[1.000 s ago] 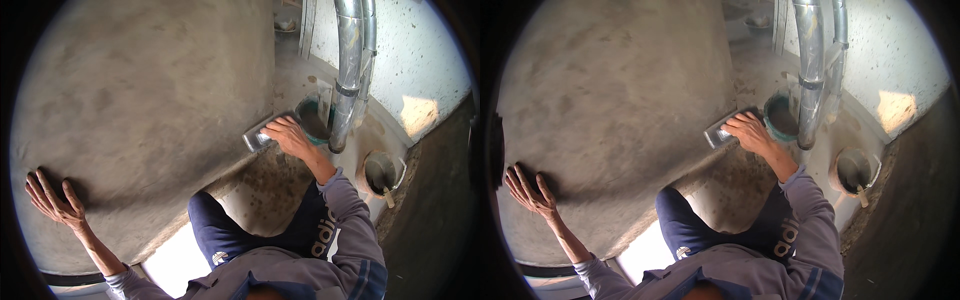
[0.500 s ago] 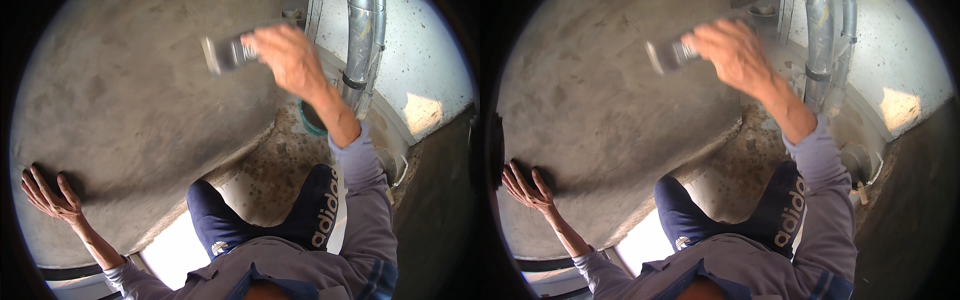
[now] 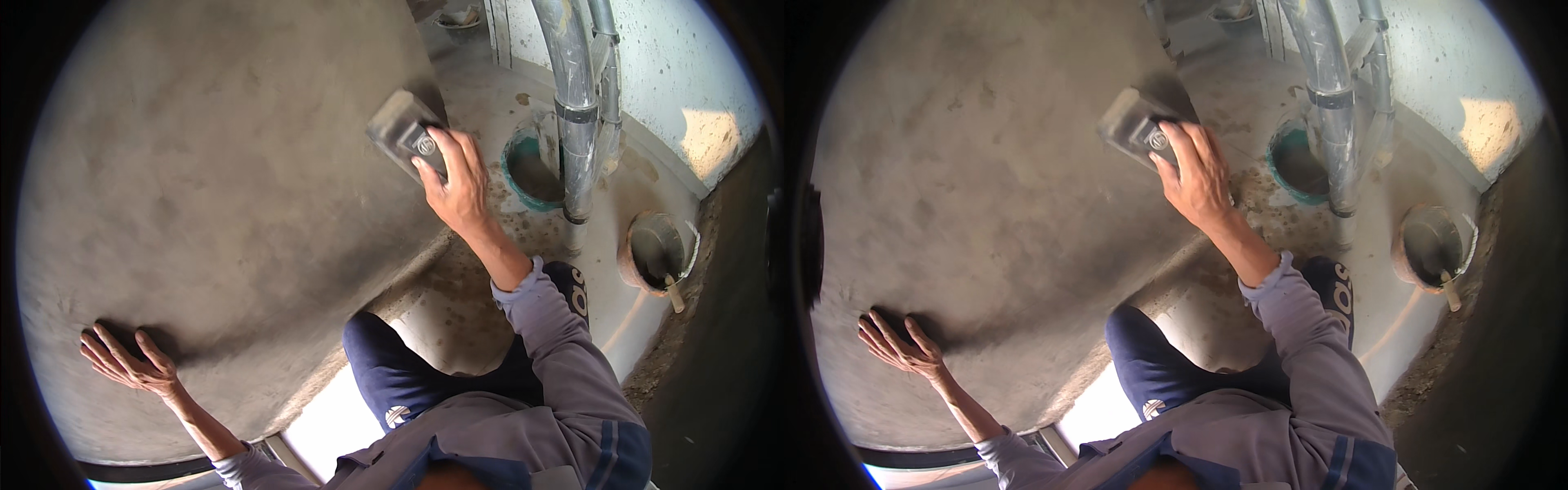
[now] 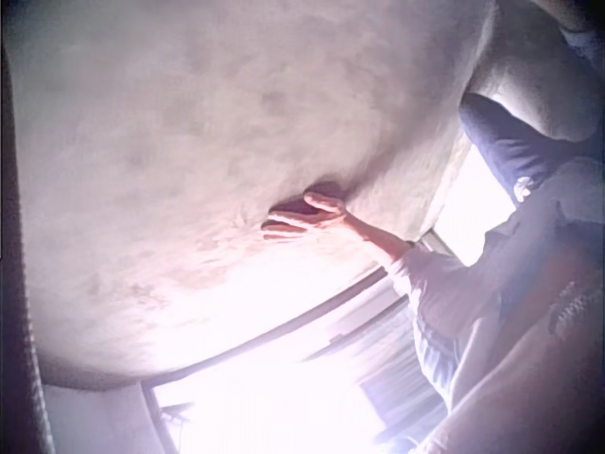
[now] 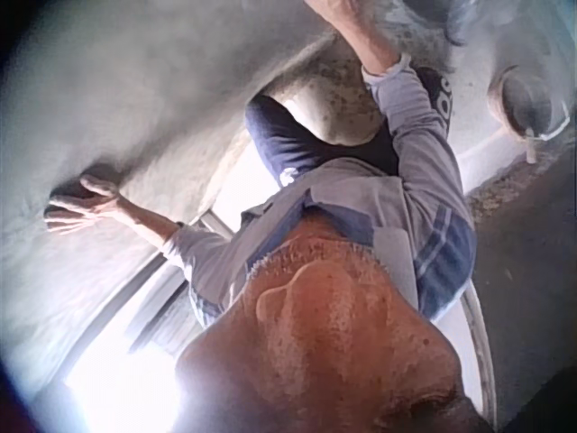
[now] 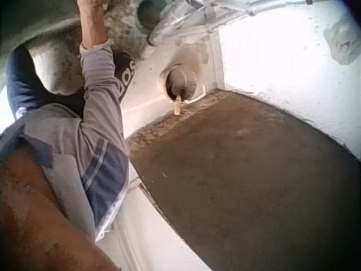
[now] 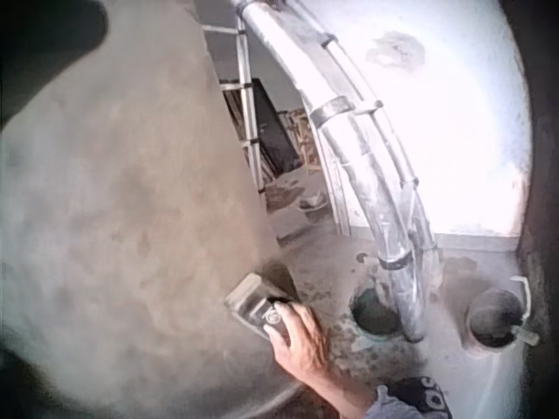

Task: The person smooths a wet concrete or plaster surface on a curved wall using a rectangular trowel, repeatedly dipping the tool into a green bucket for more material and applying it to different sections of the wall.

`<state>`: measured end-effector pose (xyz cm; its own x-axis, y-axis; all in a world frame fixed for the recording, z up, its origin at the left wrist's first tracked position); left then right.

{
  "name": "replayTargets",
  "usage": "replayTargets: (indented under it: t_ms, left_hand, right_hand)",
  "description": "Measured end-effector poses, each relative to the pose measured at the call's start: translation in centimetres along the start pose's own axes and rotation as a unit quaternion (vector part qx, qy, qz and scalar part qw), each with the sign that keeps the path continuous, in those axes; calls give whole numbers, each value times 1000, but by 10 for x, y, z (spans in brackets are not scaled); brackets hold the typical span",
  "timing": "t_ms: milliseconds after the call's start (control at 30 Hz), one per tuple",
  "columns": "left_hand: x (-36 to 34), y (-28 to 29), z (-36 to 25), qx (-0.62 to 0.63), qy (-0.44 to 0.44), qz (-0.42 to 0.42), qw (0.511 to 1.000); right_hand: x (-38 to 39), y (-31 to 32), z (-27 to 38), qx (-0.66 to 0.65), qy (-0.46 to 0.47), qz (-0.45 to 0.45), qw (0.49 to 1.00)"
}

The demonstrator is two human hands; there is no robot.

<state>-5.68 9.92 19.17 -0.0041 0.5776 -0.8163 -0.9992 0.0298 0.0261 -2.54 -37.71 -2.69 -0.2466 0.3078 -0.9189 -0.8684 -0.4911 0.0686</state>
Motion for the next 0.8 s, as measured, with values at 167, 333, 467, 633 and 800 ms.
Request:
replayTargets:
  t_ms: [167,333,467,633,800]
  left_hand:
    - [2,-1,2,-2,0,7,1000]
    - [0,0,0,-1,1,2,1000]
    - [-1,2,-2,2,2,-7,1000]
    - [1,0,-1,6,15,-7,1000]
    - [-2,0,-1,20,-4,-14,1000]
  right_hand:
    - [-30,-22,-4,-15,-19,10,1000]
    - [-7,-15,34,-100,16,130,986]
    - [-16,11,44,-154,8,220,963]
    - [-136,29,19,-18,208,64,976]
    - [-168,15,19,27,292,137,946]
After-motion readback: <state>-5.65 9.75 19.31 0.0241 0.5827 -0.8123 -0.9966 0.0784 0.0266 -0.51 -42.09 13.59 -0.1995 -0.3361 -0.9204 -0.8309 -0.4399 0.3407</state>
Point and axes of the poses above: each hand's wrist, its own x-axis away from the middle knuckle, its own y-axis out of the back of the hand, z = x × y, the point moved 5 cm from there along -x, towards the middle knuckle
